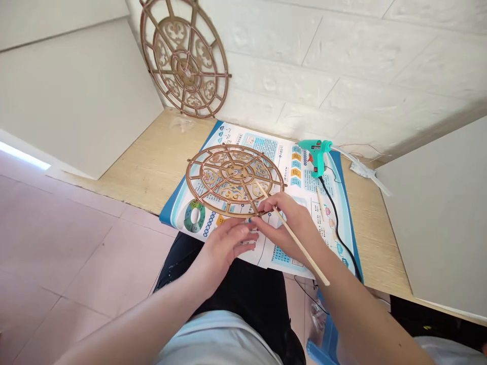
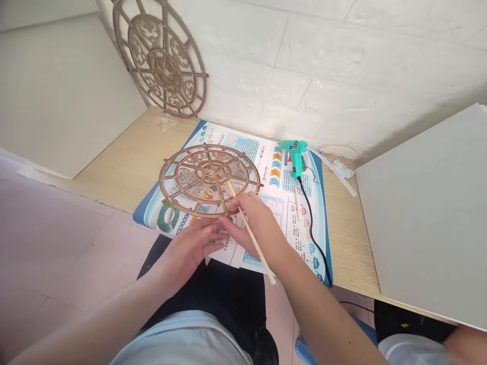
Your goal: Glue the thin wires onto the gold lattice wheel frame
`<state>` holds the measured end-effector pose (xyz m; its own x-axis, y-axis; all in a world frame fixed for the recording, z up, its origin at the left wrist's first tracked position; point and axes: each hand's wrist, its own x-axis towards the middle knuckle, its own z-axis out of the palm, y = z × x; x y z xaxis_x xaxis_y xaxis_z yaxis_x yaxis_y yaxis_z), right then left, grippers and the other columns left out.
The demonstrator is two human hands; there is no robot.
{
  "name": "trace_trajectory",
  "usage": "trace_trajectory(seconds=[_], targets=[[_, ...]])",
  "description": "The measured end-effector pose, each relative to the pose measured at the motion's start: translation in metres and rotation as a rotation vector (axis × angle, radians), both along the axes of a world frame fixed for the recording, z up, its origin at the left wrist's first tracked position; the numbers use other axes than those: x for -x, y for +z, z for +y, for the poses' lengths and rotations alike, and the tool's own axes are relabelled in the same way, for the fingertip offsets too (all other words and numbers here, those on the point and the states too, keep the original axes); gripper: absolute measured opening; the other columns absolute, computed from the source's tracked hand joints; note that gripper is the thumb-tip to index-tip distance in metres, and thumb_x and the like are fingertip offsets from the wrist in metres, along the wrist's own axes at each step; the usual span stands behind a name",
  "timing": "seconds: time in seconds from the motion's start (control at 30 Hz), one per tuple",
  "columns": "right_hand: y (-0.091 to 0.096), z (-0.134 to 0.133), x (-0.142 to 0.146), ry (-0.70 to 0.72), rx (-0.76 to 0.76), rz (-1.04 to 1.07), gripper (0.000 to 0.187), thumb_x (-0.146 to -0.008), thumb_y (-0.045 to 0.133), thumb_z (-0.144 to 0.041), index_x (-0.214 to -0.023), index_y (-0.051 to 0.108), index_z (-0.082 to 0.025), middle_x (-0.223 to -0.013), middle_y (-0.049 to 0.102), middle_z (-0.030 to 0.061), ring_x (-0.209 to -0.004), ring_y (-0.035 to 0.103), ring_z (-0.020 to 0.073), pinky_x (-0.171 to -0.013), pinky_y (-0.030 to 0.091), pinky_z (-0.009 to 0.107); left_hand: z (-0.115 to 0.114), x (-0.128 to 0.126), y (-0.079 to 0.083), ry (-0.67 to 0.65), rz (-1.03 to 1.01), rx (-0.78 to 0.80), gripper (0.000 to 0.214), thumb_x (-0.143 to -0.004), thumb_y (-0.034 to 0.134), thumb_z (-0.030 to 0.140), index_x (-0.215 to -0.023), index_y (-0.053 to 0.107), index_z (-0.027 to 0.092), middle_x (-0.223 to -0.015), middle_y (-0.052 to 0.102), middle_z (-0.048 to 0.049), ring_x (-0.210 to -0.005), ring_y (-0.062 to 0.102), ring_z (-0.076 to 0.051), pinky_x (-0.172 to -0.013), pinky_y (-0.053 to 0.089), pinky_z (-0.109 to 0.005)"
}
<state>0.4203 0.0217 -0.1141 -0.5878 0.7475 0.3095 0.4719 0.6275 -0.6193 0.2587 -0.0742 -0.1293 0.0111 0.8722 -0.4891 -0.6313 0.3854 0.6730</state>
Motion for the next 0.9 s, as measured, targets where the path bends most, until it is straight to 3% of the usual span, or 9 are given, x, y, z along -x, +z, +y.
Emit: trace_trajectory(seconds=[0.17,0.27,0.43,0.57,0.73,0.9], targets=[[0.001,-0.009,0.001,0.070,0.103,0.123,0.010,-0.098,0.065,-0.023,-0.106,0.061,-0.026,-0.099,0.073,0.0041,-0.091,0.070,0.0207,-0.080,0.059,0.037,0.028,0.006,0.000,0.110,-0.043,-0.061,0.030,-0.086,0.077,0.029,-0.112,0.075,0.015,-0.112,0.080,-0.0104,-0.105,0.076,-0.024,-0.092,0.061,-0.035],[0.003,0.002,-0.001,0.043,0.169,0.244,0.019,-0.106,0.054,-0.022,-0.119,0.067,-0.029,-0.103,0.076,0.0034,-0.095,0.073,0.0192,-0.084,0.060,0.037,0.034,0.010,-0.004,0.111,-0.029,-0.036,0.027,-0.083,0.078,0.023,-0.107,0.076,0.014,-0.109,0.082,-0.0101,-0.107,0.076,-0.026,-0.093,0.062,-0.038],[0.015,0.029,0.011,-0.095,0.103,0.512,0.016,-0.105,0.062,-0.028,-0.102,0.078,-0.029,-0.077,0.073,-0.0003,-0.063,0.067,0.0146,-0.056,0.055,0.032,0.041,0.015,-0.006,0.095,0.001,-0.014,0.029,-0.079,0.083,0.023,-0.106,0.076,0.016,-0.102,0.083,-0.0068,-0.105,0.077,-0.027,-0.091,0.065,-0.039],[0.014,0.040,0.024,-0.056,0.113,0.388,0.020,-0.107,0.057,-0.033,-0.094,0.071,-0.029,-0.073,0.070,-0.0008,-0.057,0.068,0.0166,-0.048,0.053,0.034,0.050,0.020,-0.010,0.046,0.013,-0.050,0.029,-0.080,0.084,0.028,-0.107,0.077,0.018,-0.106,0.083,-0.0074,-0.107,0.078,-0.028,-0.092,0.066,-0.040],[-0.002,0.044,0.030,0.001,0.209,0.262,0.019,-0.110,0.051,-0.035,-0.095,0.061,-0.029,-0.069,0.068,-0.0028,-0.058,0.071,0.0159,-0.048,0.057,0.032,0.058,0.024,-0.016,-0.003,0.017,-0.045,0.031,-0.080,0.085,0.030,-0.109,0.078,0.022,-0.102,0.084,-0.0058,-0.104,0.079,-0.030,-0.087,0.068,-0.041],[-0.005,0.044,0.031,-0.021,0.154,0.198,0.022,-0.111,0.047,-0.037,-0.095,0.059,-0.030,-0.072,0.070,-0.0018,-0.059,0.073,0.0171,-0.048,0.057,0.033,0.059,0.025,-0.019,-0.049,-0.017,-0.073,0.019,-0.083,0.082,0.033,-0.099,0.082,0.023,-0.101,0.083,-0.0055,-0.105,0.079,-0.033,-0.088,0.068,-0.046]])
